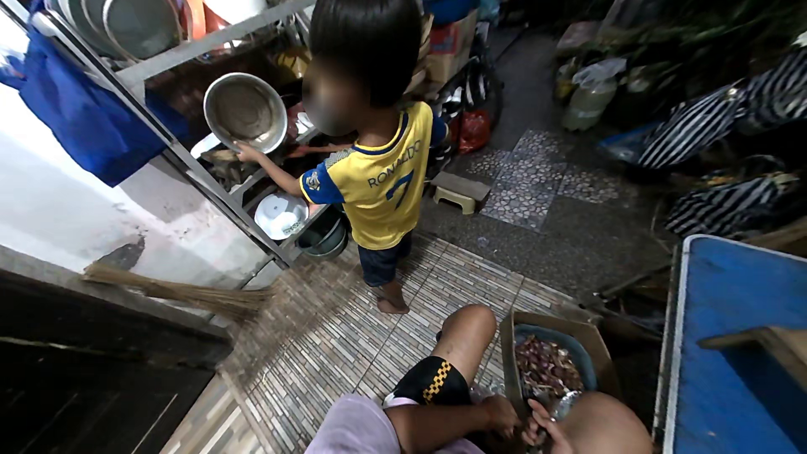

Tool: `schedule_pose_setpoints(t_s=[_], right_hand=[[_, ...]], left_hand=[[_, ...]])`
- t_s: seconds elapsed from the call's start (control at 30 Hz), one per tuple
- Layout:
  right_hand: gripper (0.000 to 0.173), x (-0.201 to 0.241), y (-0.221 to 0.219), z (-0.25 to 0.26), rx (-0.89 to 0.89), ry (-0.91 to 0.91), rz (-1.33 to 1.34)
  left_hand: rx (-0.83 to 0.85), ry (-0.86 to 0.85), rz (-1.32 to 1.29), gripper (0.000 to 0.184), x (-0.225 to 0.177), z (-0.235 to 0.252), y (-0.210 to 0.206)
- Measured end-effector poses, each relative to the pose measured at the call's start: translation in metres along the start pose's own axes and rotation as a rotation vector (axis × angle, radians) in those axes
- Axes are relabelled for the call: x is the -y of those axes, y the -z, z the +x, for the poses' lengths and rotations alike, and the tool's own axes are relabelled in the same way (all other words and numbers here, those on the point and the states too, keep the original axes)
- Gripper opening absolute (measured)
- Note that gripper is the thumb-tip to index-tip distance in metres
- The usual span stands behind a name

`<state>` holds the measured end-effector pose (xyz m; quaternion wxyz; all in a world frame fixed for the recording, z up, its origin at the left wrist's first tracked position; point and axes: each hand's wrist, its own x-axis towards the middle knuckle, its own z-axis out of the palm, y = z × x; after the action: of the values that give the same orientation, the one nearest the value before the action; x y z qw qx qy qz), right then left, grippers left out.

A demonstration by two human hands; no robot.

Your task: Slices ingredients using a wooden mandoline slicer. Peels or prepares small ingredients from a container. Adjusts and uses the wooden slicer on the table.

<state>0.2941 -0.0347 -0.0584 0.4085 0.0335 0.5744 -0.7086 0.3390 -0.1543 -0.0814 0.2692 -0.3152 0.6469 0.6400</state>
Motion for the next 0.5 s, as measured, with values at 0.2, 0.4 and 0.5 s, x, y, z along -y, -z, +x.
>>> schedule_pose_setpoints(t_s=[0.2,0.4,0.5], right_hand=[[0.029,0.001,0.0,-0.001,0.026,0.007,-0.025],[0.029,0.001,0.0,-0.001,0.009,0.002,-0.025],[0.029,0.0,0.003,0.0,0.007,-0.003,-0.024]], left_hand=[[-0.002,-0.007,-0.002,0.037,-0.004,-0.009,0.0],[-0.017,-0.032,0.021,0.036,0.004,0.002,-0.003],[-0.023,-0.04,0.03,0.035,0.005,0.005,-0.003]])
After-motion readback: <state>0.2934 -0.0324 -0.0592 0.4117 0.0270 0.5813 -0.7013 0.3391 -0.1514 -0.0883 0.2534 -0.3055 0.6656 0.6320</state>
